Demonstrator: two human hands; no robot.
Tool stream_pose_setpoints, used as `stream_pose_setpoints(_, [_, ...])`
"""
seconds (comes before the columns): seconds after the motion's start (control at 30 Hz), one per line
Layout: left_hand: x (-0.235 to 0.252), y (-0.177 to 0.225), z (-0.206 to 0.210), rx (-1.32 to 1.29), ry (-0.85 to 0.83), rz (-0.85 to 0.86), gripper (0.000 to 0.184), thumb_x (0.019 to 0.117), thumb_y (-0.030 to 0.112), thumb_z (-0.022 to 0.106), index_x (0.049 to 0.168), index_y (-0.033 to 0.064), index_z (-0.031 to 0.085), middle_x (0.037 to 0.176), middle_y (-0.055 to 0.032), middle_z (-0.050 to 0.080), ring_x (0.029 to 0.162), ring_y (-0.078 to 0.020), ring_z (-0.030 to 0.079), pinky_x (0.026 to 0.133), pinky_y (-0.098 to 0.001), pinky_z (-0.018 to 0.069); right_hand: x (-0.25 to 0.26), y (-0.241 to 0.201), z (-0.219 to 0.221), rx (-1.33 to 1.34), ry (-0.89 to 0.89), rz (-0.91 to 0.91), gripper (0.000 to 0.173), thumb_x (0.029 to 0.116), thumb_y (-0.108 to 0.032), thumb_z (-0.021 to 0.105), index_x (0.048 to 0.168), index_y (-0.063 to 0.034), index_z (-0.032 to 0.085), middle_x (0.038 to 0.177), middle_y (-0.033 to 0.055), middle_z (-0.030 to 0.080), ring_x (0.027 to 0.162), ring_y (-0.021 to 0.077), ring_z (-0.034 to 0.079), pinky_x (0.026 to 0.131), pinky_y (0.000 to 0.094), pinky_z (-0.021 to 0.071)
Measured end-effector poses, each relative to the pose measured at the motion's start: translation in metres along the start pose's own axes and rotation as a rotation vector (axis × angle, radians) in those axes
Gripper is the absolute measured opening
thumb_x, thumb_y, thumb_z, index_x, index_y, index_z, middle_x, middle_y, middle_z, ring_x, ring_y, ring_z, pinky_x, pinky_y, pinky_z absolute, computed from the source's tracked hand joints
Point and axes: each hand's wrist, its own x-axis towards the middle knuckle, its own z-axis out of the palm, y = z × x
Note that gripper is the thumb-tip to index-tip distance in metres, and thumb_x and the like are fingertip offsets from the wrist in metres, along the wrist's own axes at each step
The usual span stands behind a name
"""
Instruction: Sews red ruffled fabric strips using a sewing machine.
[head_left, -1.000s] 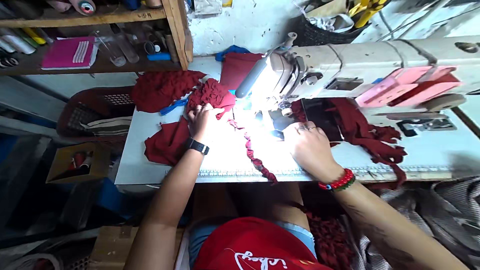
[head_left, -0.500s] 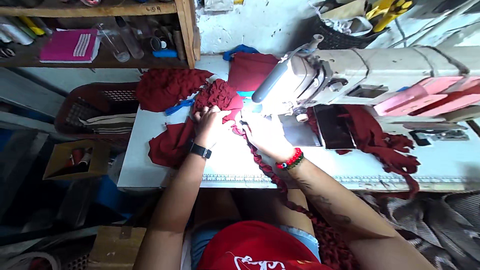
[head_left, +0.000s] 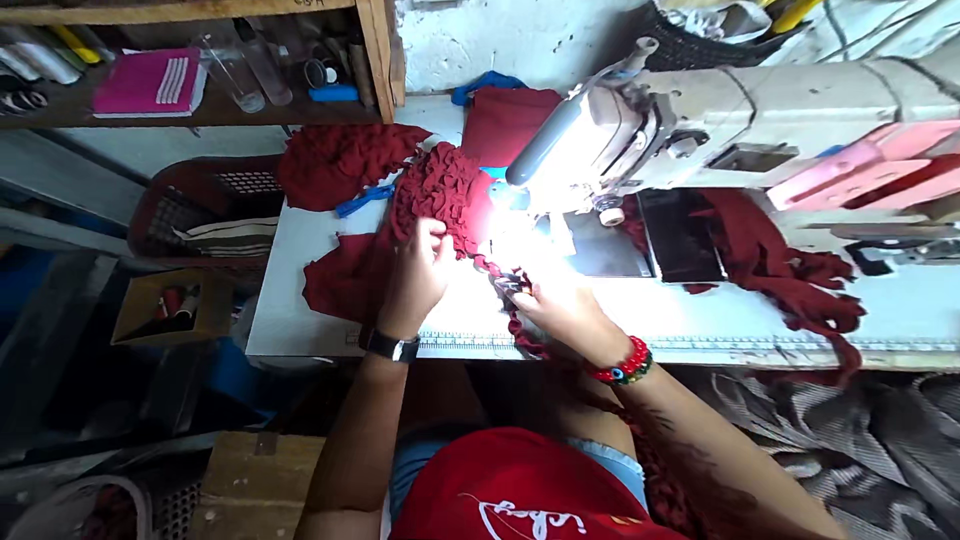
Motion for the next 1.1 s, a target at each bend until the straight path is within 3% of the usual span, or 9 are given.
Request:
stream_pose_setpoints(0.03, [-0.008,0.000,0.002,-0.137,-0.090,-0.108,0.031,0.1078,0.016,0.051,0.136,0.0023,0.050,0.098,-0.0145,0.070,0.068,-0.0184,0.070,0.063,-0.0351,0.0612,-0.006,-0.002,0.000,0.043,0.018,-0.021,0.023,0.0935,-0.022,0.065,0.108,-0.0045,0.071,0.086,0.0140,0.070,0.080,0.0342,0.070,0.066,0.0579,0.0539])
stream_pose_setpoints(0.13, [-0.018,-0.002,0.013,-0.445,-0.183,-0.299,0.032,0.1086,0.019,0.052,0.136,0.0038,0.049,0.101,-0.0123,0.071,0.075,-0.0164,0.073,0.072,-0.0338,0.0633,-0.024,-0.012,0.003,0.115,0.067,-0.153,0.020,0.0920,-0.022,0.063,0.106,-0.0089,0.070,0.074,0.0060,0.066,0.064,0.0258,0.066,0.054,0.0497,0.0524])
stream_pose_setpoints(0.3, [-0.020,-0.005,0.023,-0.335,-0.125,-0.158,0.030,0.0961,0.016,0.073,0.119,0.0045,0.056,0.089,-0.0096,0.069,0.069,-0.0139,0.068,0.065,-0.0318,0.0602,-0.037,-0.021,0.014,0.112,0.033,-0.223,0.020,0.0855,-0.015,0.065,0.104,-0.0078,0.070,0.070,0.0075,0.064,0.062,0.0283,0.065,0.050,0.0493,0.0494])
stream_pose_setpoints(0.4, [-0.021,-0.006,0.028,-0.289,-0.098,-0.056,0.023,0.0900,0.004,0.074,0.107,0.0045,0.058,0.085,-0.0082,0.063,0.067,-0.0133,0.060,0.060,-0.0282,0.0525,-0.038,-0.016,0.010,0.185,-0.028,-0.205,0.024,0.0938,-0.029,0.064,0.106,-0.0094,0.070,0.074,0.0064,0.065,0.065,0.0255,0.066,0.055,0.0479,0.0522])
stream_pose_setpoints(0.47, [-0.020,-0.009,0.030,-0.325,-0.090,-0.049,0.018,0.0907,0.002,0.071,0.104,0.0054,0.060,0.085,-0.0065,0.064,0.067,-0.0113,0.061,0.060,-0.0263,0.0530,-0.036,-0.013,-0.001,0.339,-0.124,-0.160,0.039,0.1001,-0.048,0.060,0.116,-0.0128,0.067,0.078,0.0016,0.065,0.067,0.0157,0.063,0.060,0.0398,0.0540])
stream_pose_setpoints(0.57, [-0.022,-0.011,0.028,-0.425,-0.105,-0.069,0.017,0.0924,-0.001,0.068,0.108,0.0057,0.065,0.096,-0.0046,0.068,0.076,-0.0084,0.063,0.067,-0.0244,0.0549,-0.027,-0.004,-0.019,0.637,-0.262,-0.053,0.030,0.1063,-0.036,0.055,0.127,-0.0158,0.062,0.078,-0.0047,0.064,0.062,0.0027,0.057,0.059,0.0235,0.0502])
stream_pose_setpoints(0.67, [-0.025,-0.010,0.025,-0.490,-0.139,-0.093,0.024,0.0936,-0.002,0.064,0.116,0.0044,0.069,0.106,-0.0046,0.071,0.084,-0.0082,0.066,0.074,-0.0251,0.0567,-0.016,0.006,-0.025,0.890,-0.367,0.103,0.020,0.1080,-0.026,0.054,0.119,-0.0133,0.066,0.071,-0.0055,0.063,0.051,0.0005,0.049,0.047,0.0172,0.0397])
stream_pose_setpoints(0.8, [-0.024,-0.010,0.024,-0.502,-0.153,-0.106,0.028,0.0925,-0.002,0.065,0.119,0.0054,0.070,0.111,-0.0044,0.071,0.084,-0.0084,0.066,0.073,-0.0254,0.0559,-0.005,0.011,-0.017,1.161,-0.544,0.212,0.022,0.1100,-0.029,0.048,0.098,-0.0156,0.062,0.064,-0.0074,0.054,0.043,-0.0042,0.034,0.039,0.0120,0.0263])
stream_pose_setpoints(1.1, [-0.023,-0.014,0.019,-0.532,-0.204,-0.069,0.030,0.0906,-0.006,0.064,0.118,0.0037,0.070,0.113,-0.0061,0.071,0.083,-0.0105,0.067,0.072,-0.0260,0.0575,0.002,0.010,-0.011,1.188,-0.590,0.218,0.026,0.1098,-0.026,0.047,0.090,-0.0151,0.061,0.059,-0.0075,0.051,0.040,-0.0044,0.030,0.037,0.0120,0.0237])
